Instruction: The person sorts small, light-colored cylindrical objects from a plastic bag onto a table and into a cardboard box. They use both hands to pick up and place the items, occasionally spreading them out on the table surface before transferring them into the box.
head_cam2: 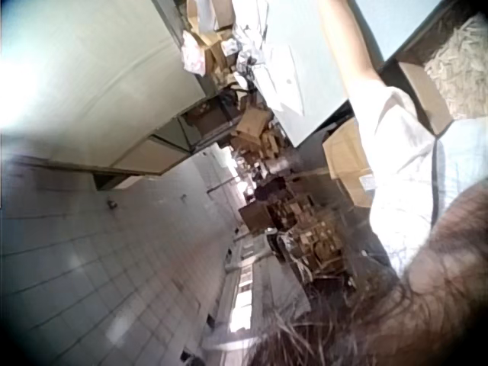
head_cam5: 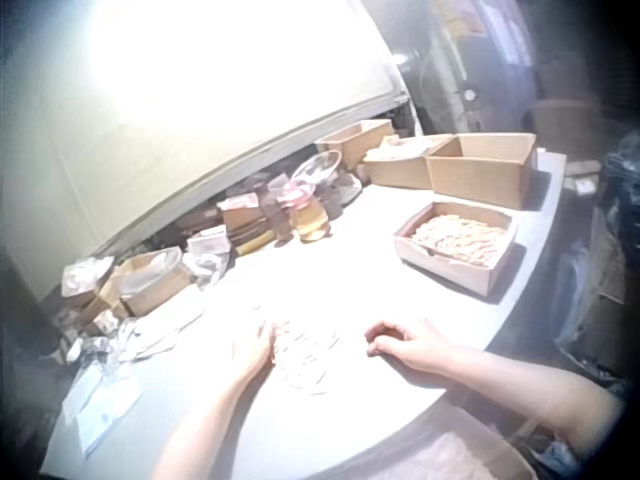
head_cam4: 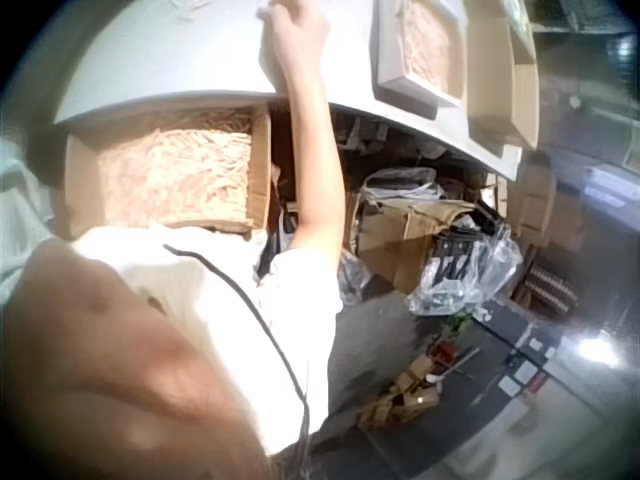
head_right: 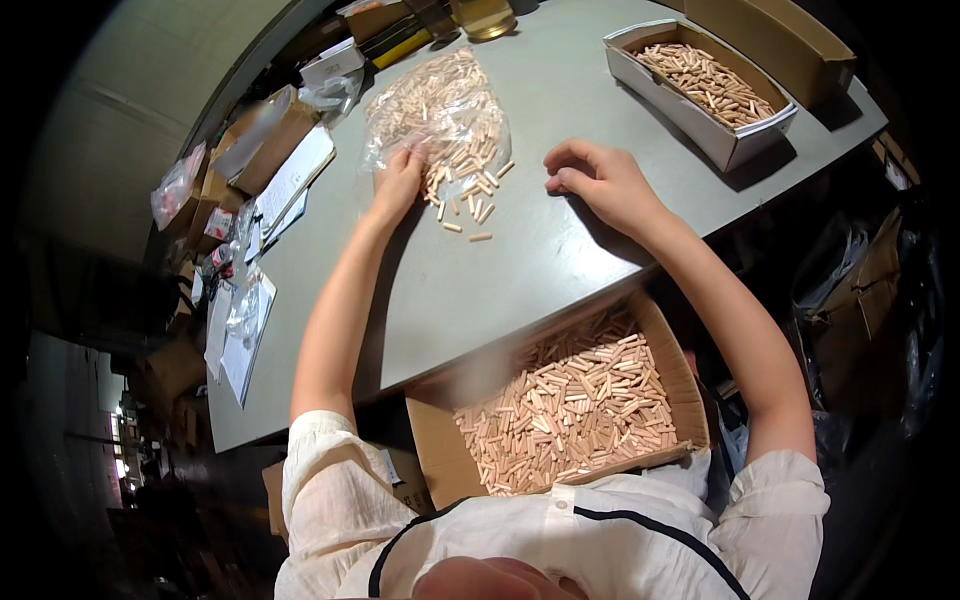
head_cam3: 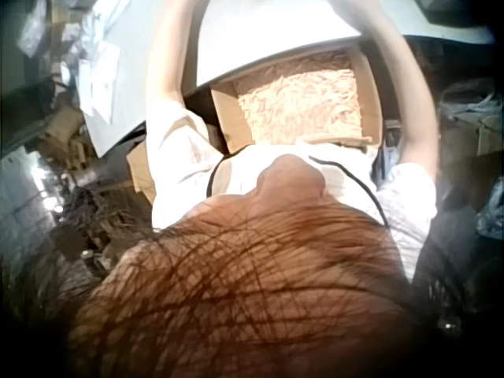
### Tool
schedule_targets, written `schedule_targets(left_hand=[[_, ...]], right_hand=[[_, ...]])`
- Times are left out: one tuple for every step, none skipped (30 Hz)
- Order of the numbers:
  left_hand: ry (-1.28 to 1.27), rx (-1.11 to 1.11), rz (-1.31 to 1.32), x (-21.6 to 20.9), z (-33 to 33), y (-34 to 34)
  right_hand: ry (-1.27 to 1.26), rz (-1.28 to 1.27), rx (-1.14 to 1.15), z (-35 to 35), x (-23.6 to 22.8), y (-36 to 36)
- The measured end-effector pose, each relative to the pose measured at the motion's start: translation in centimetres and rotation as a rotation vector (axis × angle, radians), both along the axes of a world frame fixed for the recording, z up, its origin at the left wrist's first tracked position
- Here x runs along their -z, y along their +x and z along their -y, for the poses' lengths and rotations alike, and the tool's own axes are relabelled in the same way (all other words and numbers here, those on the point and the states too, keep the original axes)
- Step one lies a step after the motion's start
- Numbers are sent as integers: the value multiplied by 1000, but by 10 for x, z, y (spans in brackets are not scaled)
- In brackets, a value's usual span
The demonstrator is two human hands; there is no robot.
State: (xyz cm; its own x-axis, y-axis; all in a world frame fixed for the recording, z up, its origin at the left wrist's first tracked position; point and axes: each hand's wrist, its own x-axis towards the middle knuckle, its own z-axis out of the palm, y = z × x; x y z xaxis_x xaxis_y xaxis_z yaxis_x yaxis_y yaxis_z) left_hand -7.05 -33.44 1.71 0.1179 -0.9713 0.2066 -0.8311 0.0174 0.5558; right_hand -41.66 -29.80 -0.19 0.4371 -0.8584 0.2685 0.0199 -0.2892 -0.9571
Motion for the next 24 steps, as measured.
schedule_targets(left_hand=[[-91,74,-30,2,-13,-7],[-59,116,-59,3,-25,-13],[-28,152,-87,-3,-39,-21],[-272,299,30,9,-41,-16],[-295,302,26,13,-50,-19],[-355,335,75,16,-58,-26],[-411,364,125,16,-67,-34],[-393,396,150,15,-76,-41],[-416,409,196,15,-88,-47],[-423,392,246,17,-101,-51],[-429,375,297,20,-115,-56],[-405,364,365,19,-132,-59],[-327,365,388,16,-145,-67],[-305,357,414,11,-159,-75],[-282,347,444,7,-173,-80],[-182,347,456,6,-185,-79],[-143,335,437,3,-197,-78],[-106,323,416,-1,-211,-75],[-72,325,392,-1,-218,-71],[3,306,409,1,-222,-63],[13,242,396,-1,-231,-55],[20,192,375,1,-236,-51],[28,142,354,3,-238,-47],[2,159,315,2,-237,-45]], right_hand=[[-14,-4,1,0,0,0],[-13,-9,3,-1,-1,1],[-19,-11,2,-2,-1,3],[-26,-13,2,-3,-2,4],[-33,-16,1,-4,-2,5],[-36,11,-14,-2,1,3],[-55,-6,-2,-2,3,1],[-75,-23,10,-2,4,-1],[-95,-37,18,-4,3,0],[-217,-133,32,-7,0,3],[-341,-226,46,-13,-6,4],[-468,-317,60,-19,-12,6],[-521,-359,76,-28,-15,7],[-574,-402,93,-38,-17,9],[-629,-440,108,-43,-19,12],[-663,-509,29,-41,-17,11],[-761,-546,18,-40,-17,14],[-858,-583,7,-41,-17,18],[-953,-627,7,-43,-15,18],[-893,-768,-48,-49,-12,21],[-908,-809,-69,-59,-11,32],[-922,-822,-108,-67,-12,39],[-936,-835,-146,-74,-13,46],[-952,-856,-179,-78,-9,53]])
